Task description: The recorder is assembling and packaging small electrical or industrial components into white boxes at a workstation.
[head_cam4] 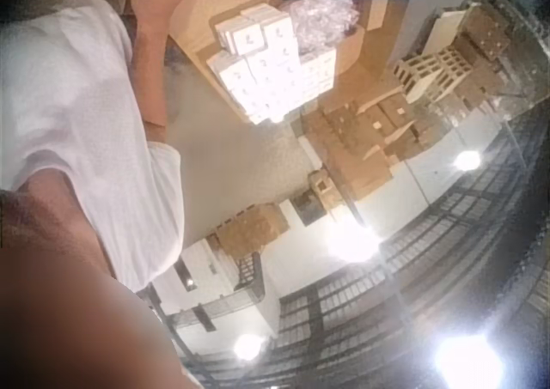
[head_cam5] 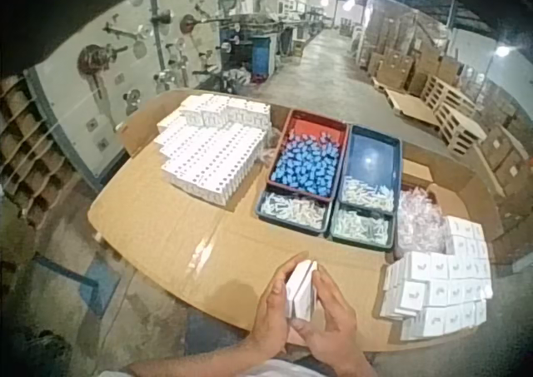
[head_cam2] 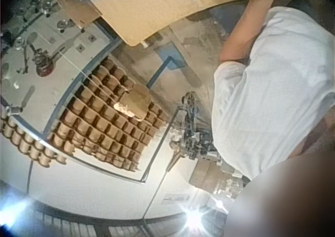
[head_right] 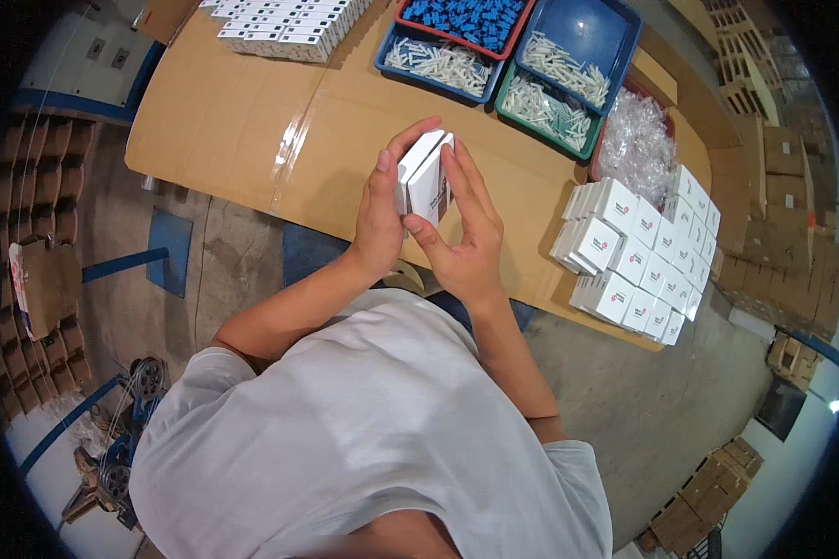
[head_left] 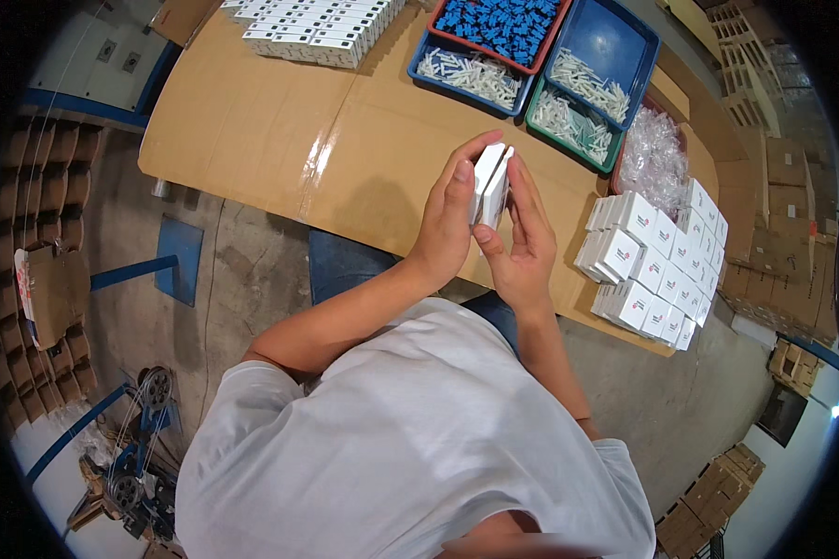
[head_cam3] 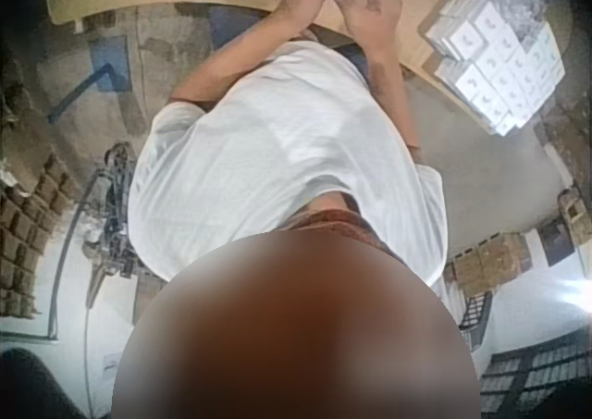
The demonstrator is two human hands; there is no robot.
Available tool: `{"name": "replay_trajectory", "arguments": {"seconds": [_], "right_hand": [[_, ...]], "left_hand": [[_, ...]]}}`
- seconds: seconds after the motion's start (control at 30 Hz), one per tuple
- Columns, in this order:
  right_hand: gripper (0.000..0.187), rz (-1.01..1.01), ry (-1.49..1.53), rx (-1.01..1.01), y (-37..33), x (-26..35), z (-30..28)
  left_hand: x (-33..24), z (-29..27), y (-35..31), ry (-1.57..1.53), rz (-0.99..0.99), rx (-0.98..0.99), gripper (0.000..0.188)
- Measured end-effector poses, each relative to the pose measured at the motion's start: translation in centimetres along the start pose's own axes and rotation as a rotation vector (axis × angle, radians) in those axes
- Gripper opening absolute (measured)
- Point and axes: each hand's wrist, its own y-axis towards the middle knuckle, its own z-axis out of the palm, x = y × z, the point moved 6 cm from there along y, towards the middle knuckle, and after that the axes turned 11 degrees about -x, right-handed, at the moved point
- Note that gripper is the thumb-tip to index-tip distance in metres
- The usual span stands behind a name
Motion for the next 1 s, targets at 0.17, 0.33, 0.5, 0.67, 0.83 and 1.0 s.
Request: {"name": "replay_trajectory", "arguments": {"seconds": [0.17, 0.33, 0.5, 0.67, 0.83, 1.0], "right_hand": [[0.078, -0.044, -0.080, -0.061, 0.1, -0.1, -0.1], [0.078, -0.081, -0.113, -0.047, 0.2, -0.3, -0.1], [0.074, -0.064, -0.119, 0.011, 0.3, -0.1, -0.2], [0.078, -0.177, -0.181, 0.077, 0.5, 0.3, -0.7], [0.081, -0.144, -0.215, 0.085, 0.9, 0.8, -1.0], [0.084, -0.113, -0.283, 0.123, 2.1, 1.9, -1.4]], "left_hand": [[0.5, -0.2, 0.0, 0.037, 0.012, 0.000, 0.065], [0.8, -0.2, -0.1, 0.083, 0.039, 0.015, 0.066], [0.6, -0.1, -0.4, 0.123, 0.058, 0.053, 0.070], [-0.8, 0.0, -0.5, 0.236, 0.289, 0.130, 0.061], [-0.7, 0.6, -0.7, 0.215, 0.172, 0.111, 0.061], [-0.1, -0.4, 0.0, 0.028, 0.044, 0.003, 0.060]]}}
